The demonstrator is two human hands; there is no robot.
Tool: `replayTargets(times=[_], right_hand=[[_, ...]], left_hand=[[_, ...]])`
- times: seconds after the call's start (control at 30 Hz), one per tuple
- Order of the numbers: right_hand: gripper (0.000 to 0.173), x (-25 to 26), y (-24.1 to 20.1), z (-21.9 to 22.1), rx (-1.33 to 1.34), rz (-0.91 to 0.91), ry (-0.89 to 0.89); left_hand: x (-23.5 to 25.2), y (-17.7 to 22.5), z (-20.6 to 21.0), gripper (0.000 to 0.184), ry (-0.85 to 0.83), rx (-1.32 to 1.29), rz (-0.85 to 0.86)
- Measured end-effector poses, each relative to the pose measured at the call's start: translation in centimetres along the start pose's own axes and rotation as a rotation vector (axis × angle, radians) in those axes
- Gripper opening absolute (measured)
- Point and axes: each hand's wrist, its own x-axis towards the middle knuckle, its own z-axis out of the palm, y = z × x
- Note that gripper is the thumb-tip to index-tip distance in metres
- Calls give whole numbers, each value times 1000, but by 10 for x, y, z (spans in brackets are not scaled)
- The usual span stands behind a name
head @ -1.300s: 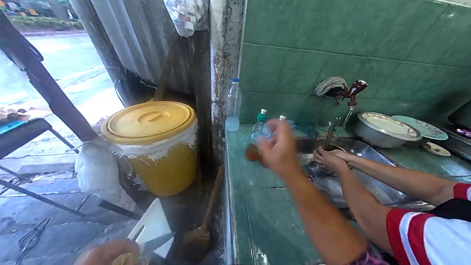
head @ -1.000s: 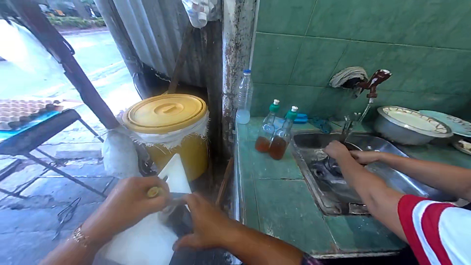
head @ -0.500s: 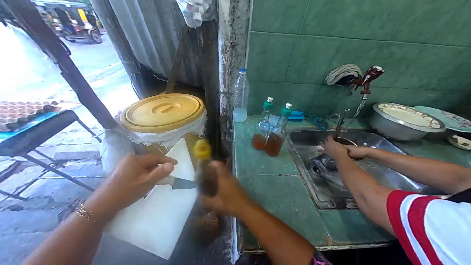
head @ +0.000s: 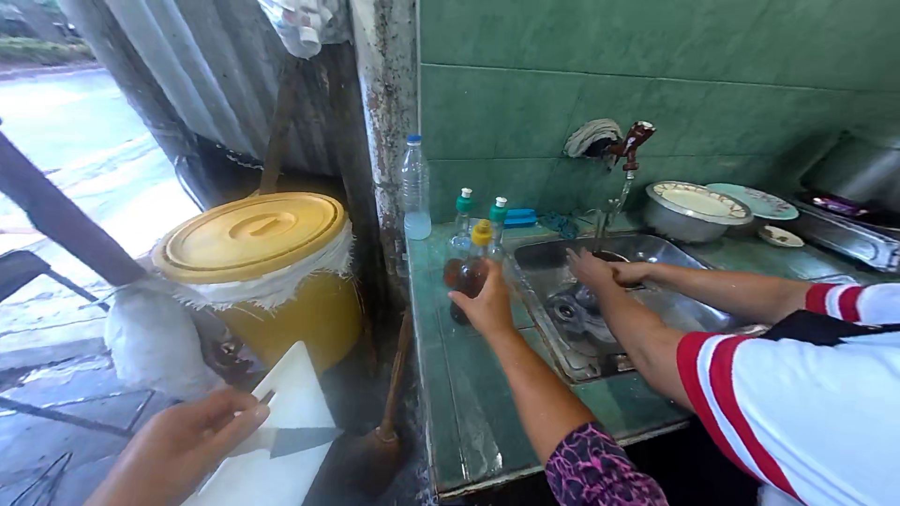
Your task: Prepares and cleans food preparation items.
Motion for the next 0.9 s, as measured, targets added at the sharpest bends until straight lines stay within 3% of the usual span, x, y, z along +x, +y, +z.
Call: replayTargets(times=[0.17,0.3,0.33,0.4,0.47,0.53,0.6,0.67,0.9], right_hand=[[94,3,5,5,-10,2,-6],[111,-14,10,7,48,-40,123],[107,-25,8,7,83,-89,202],[79,-55,-8,13,140,-237,257],[44,-93,-36,30,167,-433,64],[25,-123,-68,54,137,-655,-251],[27,-145,-103,74,115,-768,-499],[37,-159,-128,91,109,-766,-624],[46,-181,-150,125,126,-694,-616]], left_hand=[[-6,15,-14,21,-68,-37,45],[-6,18,-21,21,-67,-82,114],[-6,19,-23,22,-74,-83,127],[-6,23,-28,23,-82,-85,156],[-5,28,-30,23,-74,-105,172],[-5,31,-29,21,-59,-136,176],[-6,35,-27,21,-35,-150,179],[-8,38,-25,22,-6,-139,160],[-23,38,-26,21,33,-190,141]])
